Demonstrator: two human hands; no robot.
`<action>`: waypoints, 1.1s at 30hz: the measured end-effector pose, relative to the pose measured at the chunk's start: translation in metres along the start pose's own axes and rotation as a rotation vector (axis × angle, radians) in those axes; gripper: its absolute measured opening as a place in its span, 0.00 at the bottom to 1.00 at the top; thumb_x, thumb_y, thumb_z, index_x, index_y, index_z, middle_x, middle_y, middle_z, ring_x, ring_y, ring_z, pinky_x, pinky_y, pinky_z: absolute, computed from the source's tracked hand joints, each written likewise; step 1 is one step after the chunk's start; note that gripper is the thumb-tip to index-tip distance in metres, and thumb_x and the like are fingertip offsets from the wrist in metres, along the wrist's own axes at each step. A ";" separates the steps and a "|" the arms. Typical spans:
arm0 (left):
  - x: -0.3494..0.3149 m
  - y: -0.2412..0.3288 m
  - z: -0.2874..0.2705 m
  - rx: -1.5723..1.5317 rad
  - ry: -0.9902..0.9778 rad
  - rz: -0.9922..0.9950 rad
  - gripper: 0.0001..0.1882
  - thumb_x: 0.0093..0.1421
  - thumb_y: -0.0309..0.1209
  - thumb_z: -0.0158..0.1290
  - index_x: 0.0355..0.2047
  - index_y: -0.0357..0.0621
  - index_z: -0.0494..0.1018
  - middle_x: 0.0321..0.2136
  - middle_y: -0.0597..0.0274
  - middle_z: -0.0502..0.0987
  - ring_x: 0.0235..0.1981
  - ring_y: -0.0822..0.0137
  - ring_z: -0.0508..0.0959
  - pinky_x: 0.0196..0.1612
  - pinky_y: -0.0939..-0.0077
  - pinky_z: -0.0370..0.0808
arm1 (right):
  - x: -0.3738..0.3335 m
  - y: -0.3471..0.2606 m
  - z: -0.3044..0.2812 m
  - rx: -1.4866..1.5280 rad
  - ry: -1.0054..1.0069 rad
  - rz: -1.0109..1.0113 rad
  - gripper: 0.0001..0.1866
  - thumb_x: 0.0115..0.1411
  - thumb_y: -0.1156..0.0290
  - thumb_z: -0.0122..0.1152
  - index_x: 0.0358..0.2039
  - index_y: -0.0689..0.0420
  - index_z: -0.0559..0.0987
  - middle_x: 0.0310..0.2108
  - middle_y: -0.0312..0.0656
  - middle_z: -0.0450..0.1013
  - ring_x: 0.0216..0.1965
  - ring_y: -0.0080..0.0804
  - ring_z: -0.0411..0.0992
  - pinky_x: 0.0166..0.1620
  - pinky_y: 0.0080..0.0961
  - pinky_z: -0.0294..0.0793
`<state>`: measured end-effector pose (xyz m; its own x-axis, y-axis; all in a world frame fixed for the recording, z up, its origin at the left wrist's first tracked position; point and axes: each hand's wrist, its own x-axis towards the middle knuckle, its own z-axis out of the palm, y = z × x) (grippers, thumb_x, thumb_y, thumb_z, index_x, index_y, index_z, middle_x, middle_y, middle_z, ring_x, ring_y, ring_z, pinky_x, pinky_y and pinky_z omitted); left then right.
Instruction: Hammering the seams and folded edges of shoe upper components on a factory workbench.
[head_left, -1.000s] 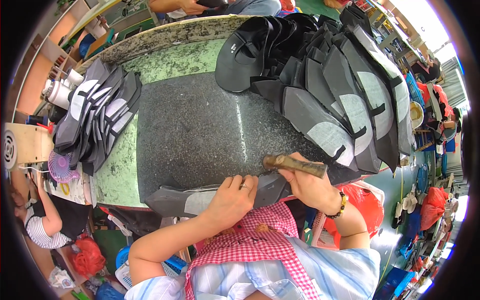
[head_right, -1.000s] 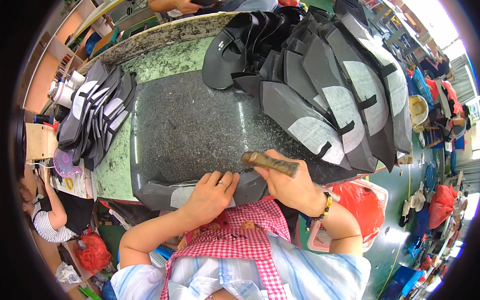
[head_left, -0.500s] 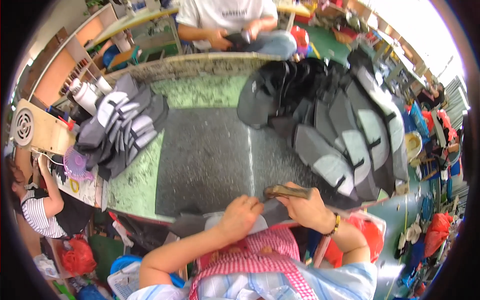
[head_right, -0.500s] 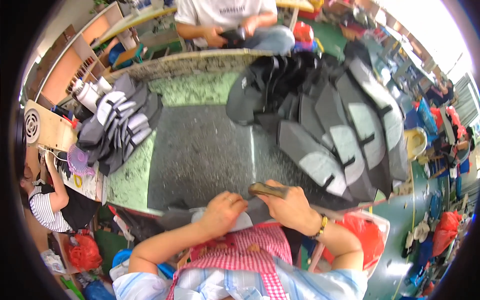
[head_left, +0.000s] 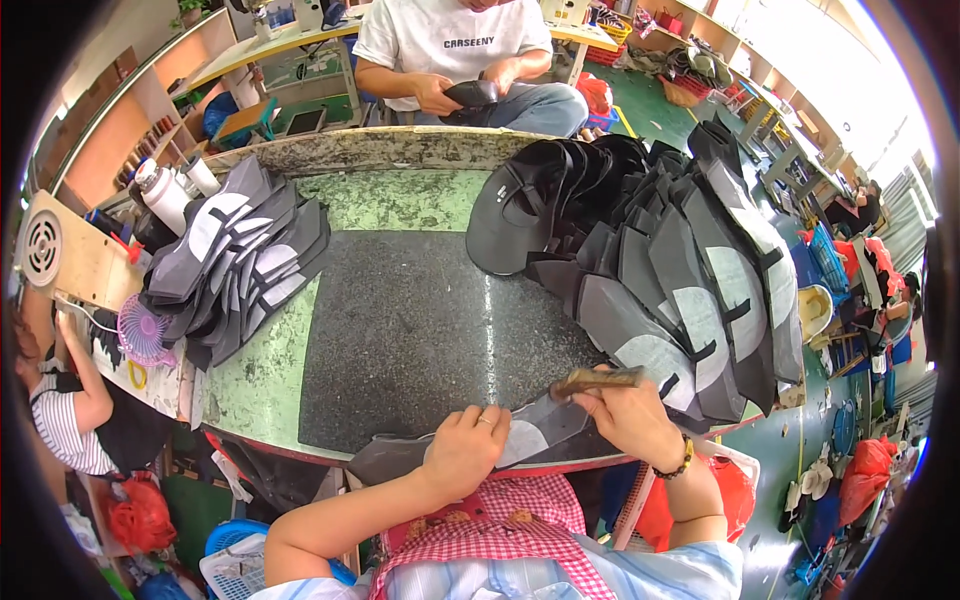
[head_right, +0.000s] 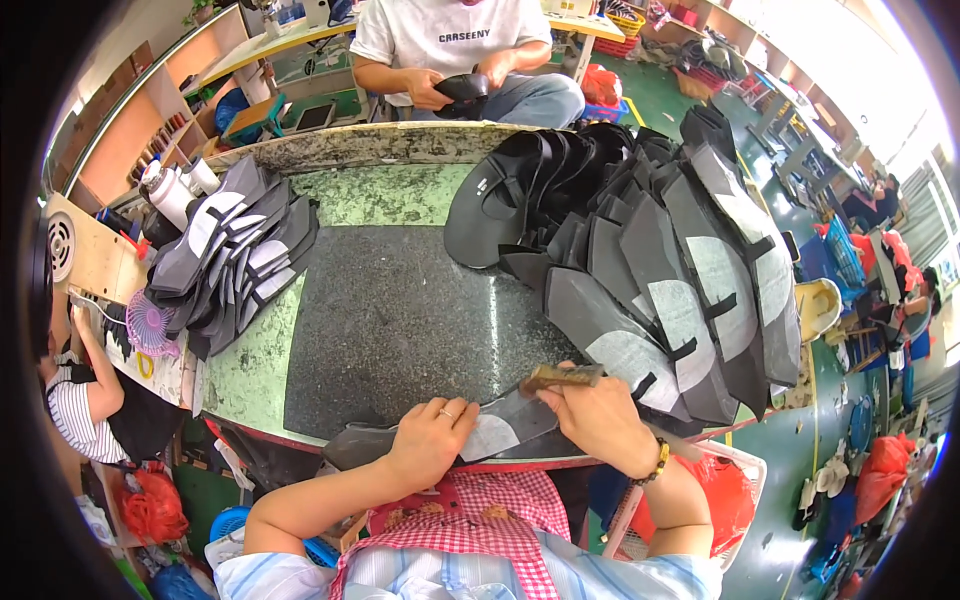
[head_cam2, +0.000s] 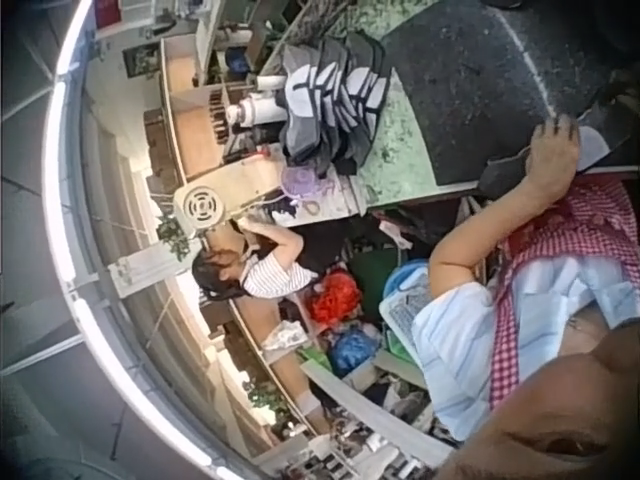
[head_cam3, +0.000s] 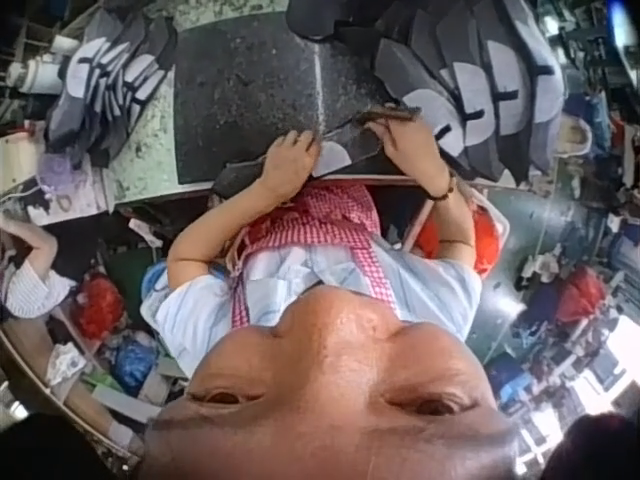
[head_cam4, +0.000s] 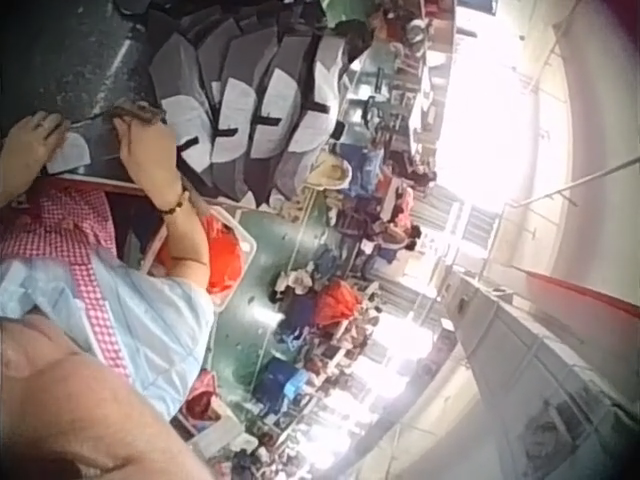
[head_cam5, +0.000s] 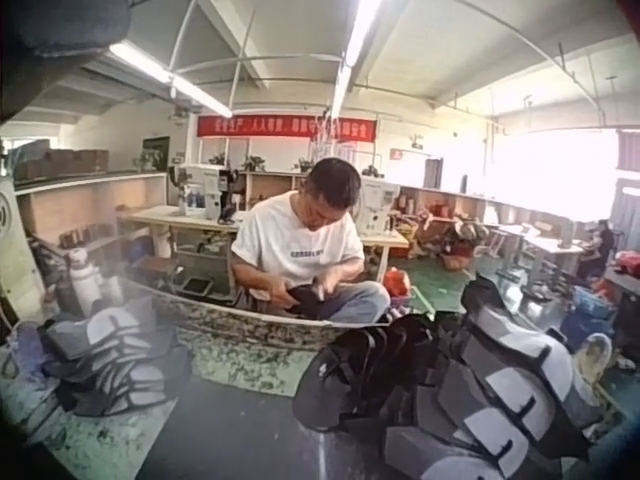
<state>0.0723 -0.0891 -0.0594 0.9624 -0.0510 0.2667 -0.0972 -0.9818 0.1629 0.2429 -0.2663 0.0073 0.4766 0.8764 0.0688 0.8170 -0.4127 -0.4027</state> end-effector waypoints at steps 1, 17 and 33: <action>0.000 0.001 0.000 -0.003 -0.004 0.008 0.19 0.52 0.30 0.54 0.44 0.39 0.76 0.38 0.60 0.75 0.36 0.62 0.76 0.38 0.71 0.75 | 0.000 -0.003 0.005 0.001 0.003 0.009 0.07 0.61 0.64 0.59 0.37 0.51 0.80 0.33 0.45 0.76 0.27 0.47 0.76 0.28 0.39 0.75; -0.008 -0.020 -0.004 -0.137 -0.019 0.055 0.16 0.51 0.32 0.55 0.41 0.41 0.76 0.34 0.61 0.74 0.35 0.62 0.75 0.39 0.68 0.71 | 0.008 -0.026 0.029 -0.021 -0.067 -0.097 0.11 0.62 0.68 0.56 0.45 0.47 0.79 0.32 0.41 0.72 0.27 0.43 0.76 0.25 0.37 0.74; -0.045 -0.031 -0.020 0.018 -0.016 0.107 0.10 0.53 0.27 0.55 0.37 0.42 0.76 0.36 0.58 0.76 0.36 0.58 0.76 0.39 0.64 0.72 | 0.033 -0.047 0.034 -0.119 -0.338 -0.218 0.15 0.55 0.73 0.55 0.44 0.52 0.77 0.35 0.44 0.72 0.27 0.44 0.77 0.26 0.38 0.77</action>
<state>0.0265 -0.0529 -0.0571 0.9507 -0.1584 0.2666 -0.1950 -0.9738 0.1168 0.2094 -0.2101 -0.0024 0.1713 0.9703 -0.1707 0.9281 -0.2171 -0.3025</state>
